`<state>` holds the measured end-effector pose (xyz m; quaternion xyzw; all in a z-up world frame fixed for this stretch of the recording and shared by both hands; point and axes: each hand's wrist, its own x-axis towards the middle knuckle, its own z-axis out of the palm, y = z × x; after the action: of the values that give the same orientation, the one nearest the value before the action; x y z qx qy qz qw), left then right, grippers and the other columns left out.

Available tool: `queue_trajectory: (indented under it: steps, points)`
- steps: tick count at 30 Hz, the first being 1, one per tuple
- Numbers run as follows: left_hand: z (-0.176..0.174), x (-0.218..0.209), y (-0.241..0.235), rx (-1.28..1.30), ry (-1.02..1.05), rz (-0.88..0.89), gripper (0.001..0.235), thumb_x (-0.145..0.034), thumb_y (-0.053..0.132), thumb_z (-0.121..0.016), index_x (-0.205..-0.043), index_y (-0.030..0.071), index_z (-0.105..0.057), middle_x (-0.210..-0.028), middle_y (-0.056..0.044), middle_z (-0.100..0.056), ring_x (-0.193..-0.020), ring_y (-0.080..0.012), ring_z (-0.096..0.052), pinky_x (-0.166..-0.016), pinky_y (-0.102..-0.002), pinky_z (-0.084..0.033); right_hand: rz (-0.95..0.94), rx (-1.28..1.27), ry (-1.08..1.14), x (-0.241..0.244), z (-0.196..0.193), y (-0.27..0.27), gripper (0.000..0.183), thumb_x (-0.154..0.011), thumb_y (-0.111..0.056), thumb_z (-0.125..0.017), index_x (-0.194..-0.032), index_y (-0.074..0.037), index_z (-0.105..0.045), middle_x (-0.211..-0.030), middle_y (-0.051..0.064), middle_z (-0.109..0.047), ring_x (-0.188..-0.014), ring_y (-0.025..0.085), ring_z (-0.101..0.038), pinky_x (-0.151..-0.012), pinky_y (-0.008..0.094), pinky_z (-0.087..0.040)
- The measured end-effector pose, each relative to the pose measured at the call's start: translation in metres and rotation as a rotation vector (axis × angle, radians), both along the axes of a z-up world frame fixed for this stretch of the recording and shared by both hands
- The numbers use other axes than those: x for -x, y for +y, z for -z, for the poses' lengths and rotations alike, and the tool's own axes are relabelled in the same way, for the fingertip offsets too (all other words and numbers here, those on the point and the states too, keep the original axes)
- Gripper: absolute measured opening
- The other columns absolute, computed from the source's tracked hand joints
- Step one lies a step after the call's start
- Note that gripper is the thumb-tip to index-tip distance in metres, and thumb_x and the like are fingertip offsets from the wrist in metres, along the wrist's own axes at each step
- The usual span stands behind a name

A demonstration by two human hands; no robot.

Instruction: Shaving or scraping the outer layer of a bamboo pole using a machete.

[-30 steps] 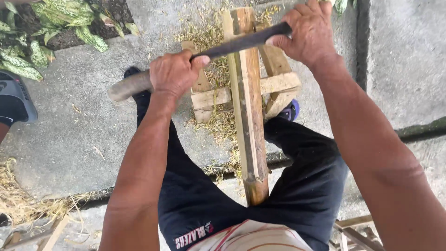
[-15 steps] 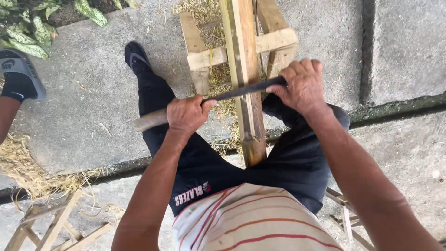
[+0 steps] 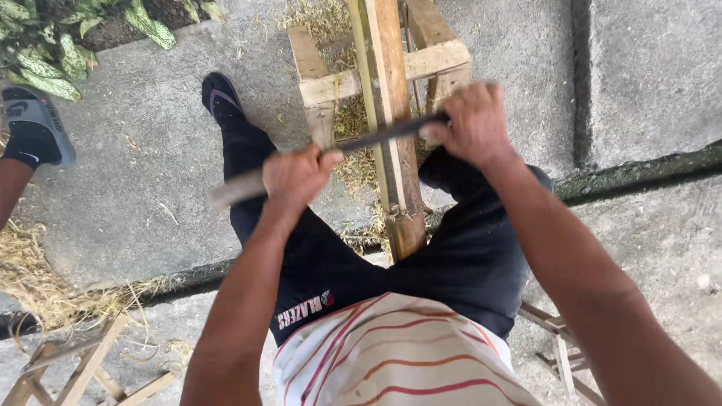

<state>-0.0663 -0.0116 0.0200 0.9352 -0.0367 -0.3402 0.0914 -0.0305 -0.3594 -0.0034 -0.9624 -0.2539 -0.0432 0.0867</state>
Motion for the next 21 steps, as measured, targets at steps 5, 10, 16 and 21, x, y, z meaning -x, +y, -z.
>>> queue_trajectory:
  steps: [5,10,16,21]
  points:
    - [0.016,-0.046,0.008,0.092,-0.396,-0.071,0.067,-0.095,0.076,-0.039,-0.105,0.022,-0.077,-0.072,-0.011,-0.072,-0.07,-0.0318,-0.071,-0.069,-0.054,-0.053,0.069,0.188,0.091,-0.07,0.007,0.01,0.071,-0.096,-0.081,-0.047,-0.094,-0.016,-0.075,-0.089,0.003,-0.063,-0.095,0.024,-0.054,-0.099,0.045,-0.038]
    - [0.011,0.019,-0.001,0.131,-0.409,-0.005,0.058,-0.097,0.067,-0.054,-0.08,0.016,-0.074,-0.066,-0.01,-0.07,-0.06,-0.0314,-0.068,-0.067,-0.049,-0.053,0.043,0.128,0.019,0.01,-0.004,-0.002,0.066,-0.098,-0.078,-0.055,-0.098,-0.014,-0.073,-0.098,0.004,-0.065,-0.099,0.025,-0.055,-0.102,0.046,-0.037]
    - [-0.009,0.097,-0.013,0.209,-0.373,0.089,0.054,-0.095,0.059,-0.059,-0.067,0.014,-0.065,-0.053,-0.007,-0.062,-0.047,-0.0287,-0.062,-0.058,-0.046,-0.052,0.115,-0.097,0.153,0.114,-0.024,-0.012,0.051,-0.088,-0.062,-0.07,-0.098,-0.012,-0.07,-0.096,0.007,-0.065,-0.098,0.03,-0.058,-0.095,0.05,-0.039]
    - [0.006,0.057,-0.003,0.131,-0.271,0.134,0.059,-0.096,0.064,-0.054,-0.066,0.015,-0.066,-0.051,-0.007,-0.063,-0.047,-0.0263,-0.065,-0.064,-0.046,-0.054,0.083,-0.108,0.222,0.062,-0.006,-0.011,0.052,-0.085,-0.061,-0.077,-0.097,-0.01,-0.07,-0.091,0.008,-0.065,-0.089,0.029,-0.057,-0.085,0.049,-0.038]
